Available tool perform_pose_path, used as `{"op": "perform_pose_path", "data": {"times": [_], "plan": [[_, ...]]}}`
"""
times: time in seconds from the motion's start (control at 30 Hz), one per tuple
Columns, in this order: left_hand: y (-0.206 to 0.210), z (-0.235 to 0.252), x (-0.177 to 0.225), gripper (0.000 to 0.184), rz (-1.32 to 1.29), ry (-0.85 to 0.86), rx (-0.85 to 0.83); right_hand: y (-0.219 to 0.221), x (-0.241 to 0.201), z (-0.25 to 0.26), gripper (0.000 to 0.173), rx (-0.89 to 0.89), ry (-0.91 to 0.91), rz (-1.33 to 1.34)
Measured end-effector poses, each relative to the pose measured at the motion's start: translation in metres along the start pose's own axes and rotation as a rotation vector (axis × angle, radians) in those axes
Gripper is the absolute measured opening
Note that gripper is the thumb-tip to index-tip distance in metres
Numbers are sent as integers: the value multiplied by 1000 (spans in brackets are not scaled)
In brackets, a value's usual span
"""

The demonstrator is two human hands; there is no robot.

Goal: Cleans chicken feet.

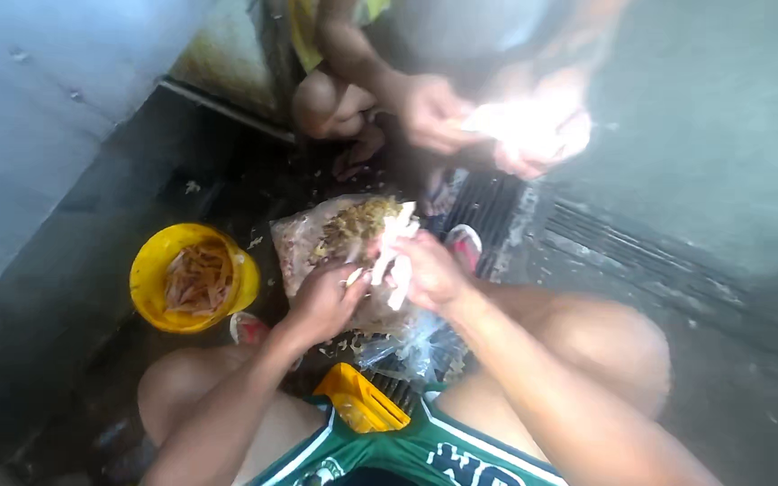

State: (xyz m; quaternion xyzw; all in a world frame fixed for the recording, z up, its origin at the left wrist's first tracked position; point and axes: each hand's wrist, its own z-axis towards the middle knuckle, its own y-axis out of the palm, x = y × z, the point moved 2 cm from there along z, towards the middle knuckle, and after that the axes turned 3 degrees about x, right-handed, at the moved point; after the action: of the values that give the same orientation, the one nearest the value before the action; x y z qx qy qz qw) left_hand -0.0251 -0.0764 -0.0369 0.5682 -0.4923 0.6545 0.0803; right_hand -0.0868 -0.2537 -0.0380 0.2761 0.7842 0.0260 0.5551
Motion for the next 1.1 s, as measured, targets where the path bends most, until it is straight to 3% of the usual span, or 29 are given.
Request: {"op": "perform_pose_path", "data": {"times": [0.17,0.27,0.33,0.5,0.57,0.63,0.67,0.73,0.83,0.9,0.97,1.03,1.1], "plan": [[-2,11,-27,36,404,-174,-311,-29,-3,22,28,370,-26,100],[7,6,-36,22,475,-257,-480,-26,-6,20,27,409,9,215],[13,3,-30,21,478,-304,-540,9,-10,15,28,333,44,187],[18,-11,-7,23,462,-246,-637,156,-7,14,36,31,123,115],[-8,-28,18,25,397,-276,-649,201,3,21,49,-27,139,-109],[-28,-42,25,28,297,-313,-585,218,14,30,76,-32,175,-349],[-29,-42,19,30,281,-301,-545,216,19,36,77,-45,151,-437],[-28,-38,7,32,274,-273,-464,194,21,45,56,-102,3,-582],[-26,-28,-12,17,396,-90,-318,127,5,44,30,-133,-302,-929],[-36,-22,-11,11,409,-53,-312,78,-9,41,32,-118,-324,-1073],[-45,-19,-6,17,351,0,-345,40,-18,34,41,-234,-276,-1140],[-49,-17,-4,23,197,120,-326,22,-18,23,51,-414,-229,-1169],[-47,-13,-2,27,-33,217,-253,20,-10,8,55,-483,-192,-1126]]}}
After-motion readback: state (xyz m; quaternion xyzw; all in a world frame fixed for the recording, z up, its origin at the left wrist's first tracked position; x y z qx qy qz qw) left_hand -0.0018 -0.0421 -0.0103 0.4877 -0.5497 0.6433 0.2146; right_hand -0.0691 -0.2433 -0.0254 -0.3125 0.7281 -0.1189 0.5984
